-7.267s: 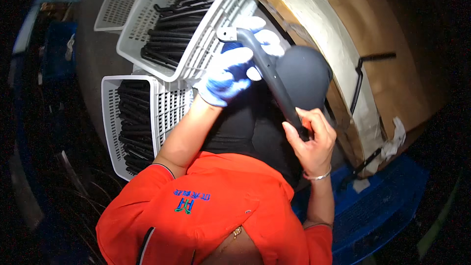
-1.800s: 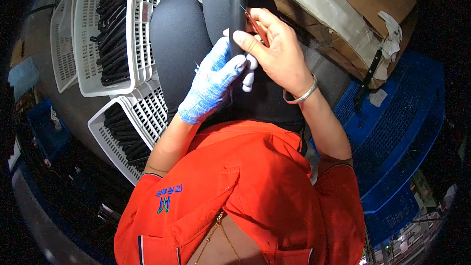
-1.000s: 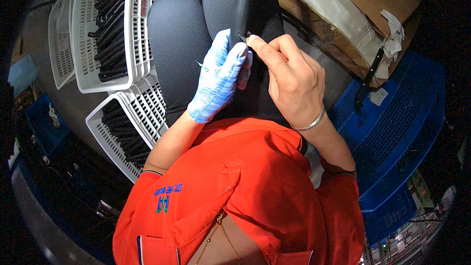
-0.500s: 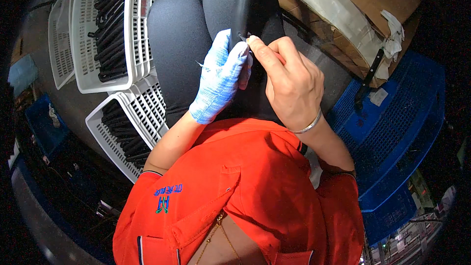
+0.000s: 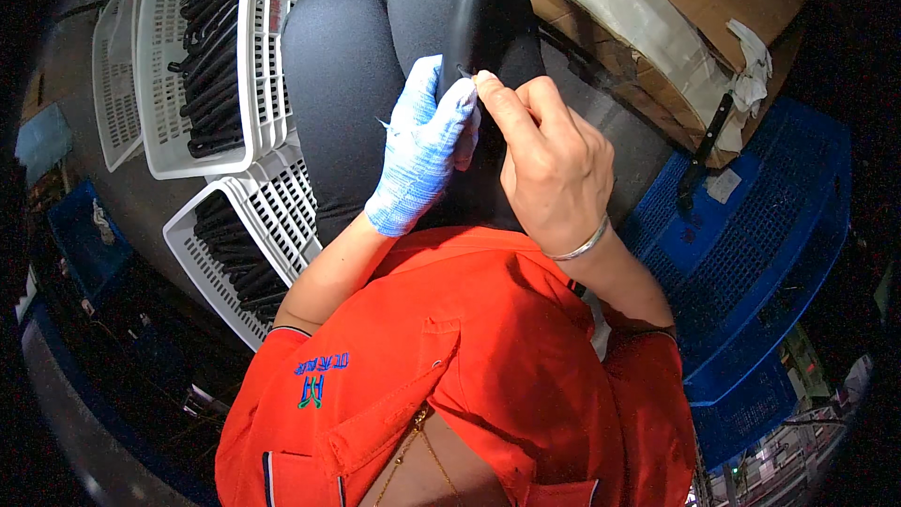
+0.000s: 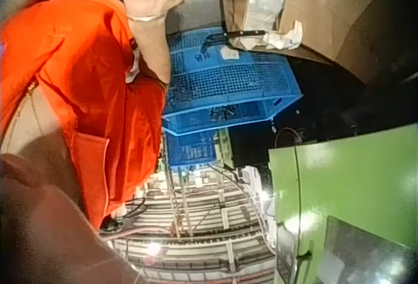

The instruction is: The person assembles small white components into black plastic handle-like parts by hand, then places the assembled parts into plastic bins.

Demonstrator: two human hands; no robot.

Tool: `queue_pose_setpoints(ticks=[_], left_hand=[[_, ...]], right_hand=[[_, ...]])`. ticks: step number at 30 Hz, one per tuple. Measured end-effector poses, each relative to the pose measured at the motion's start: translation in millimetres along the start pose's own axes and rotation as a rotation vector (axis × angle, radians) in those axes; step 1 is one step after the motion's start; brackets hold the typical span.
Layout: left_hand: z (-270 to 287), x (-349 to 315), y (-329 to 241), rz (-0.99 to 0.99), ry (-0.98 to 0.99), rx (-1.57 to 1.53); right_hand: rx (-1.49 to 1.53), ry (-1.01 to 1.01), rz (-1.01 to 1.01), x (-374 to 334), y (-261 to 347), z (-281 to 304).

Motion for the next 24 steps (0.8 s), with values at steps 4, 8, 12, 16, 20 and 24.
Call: queue_pose_setpoints(ticks=[4, 8, 12, 16, 20, 24], left_hand=[[0.0, -0.3, 1.7, 0.103, -0.008, -0.15], [-1.0, -0.2, 4.0, 0.131, 0.009, -0.228], [-1.3, -0.4, 4.8, 0.138, 0.0, -0.254], [-1.2, -0.2, 3.9, 0.136, 0.004, -0.267], [-1.7, -0.8, 3.6, 0.142, -0.002, -0.276], [-1.9, -1.1, 4.1, 0.154, 0.003, -0.263]], right_hand=[[-0.03, 0.0, -0.026, -3.4, 0.8, -3.5], [-0.078, -0.008, -0.039, -4.0, 3.4, -4.6], [-0.126, -0.005, -0.044, -3.4, 6.3, -4.8], [-0.129, -0.013, -0.043, -3.2, 7.2, -5.6], [-0.141, -0.037, 0.005, -1.8, 8.8, -4.5], [-0.131, -0.096, 0.04, -3.8, 7.2, -4.5]])
Point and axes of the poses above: each hand's wrist, its own x-axis towards the middle knuckle, its own z-axis out of the back of the hand, y = z × x, the point moved 8 cm from there along x, towards the middle knuckle, and after that the axes turned 5 degrees about z, right-handed, at the moved point
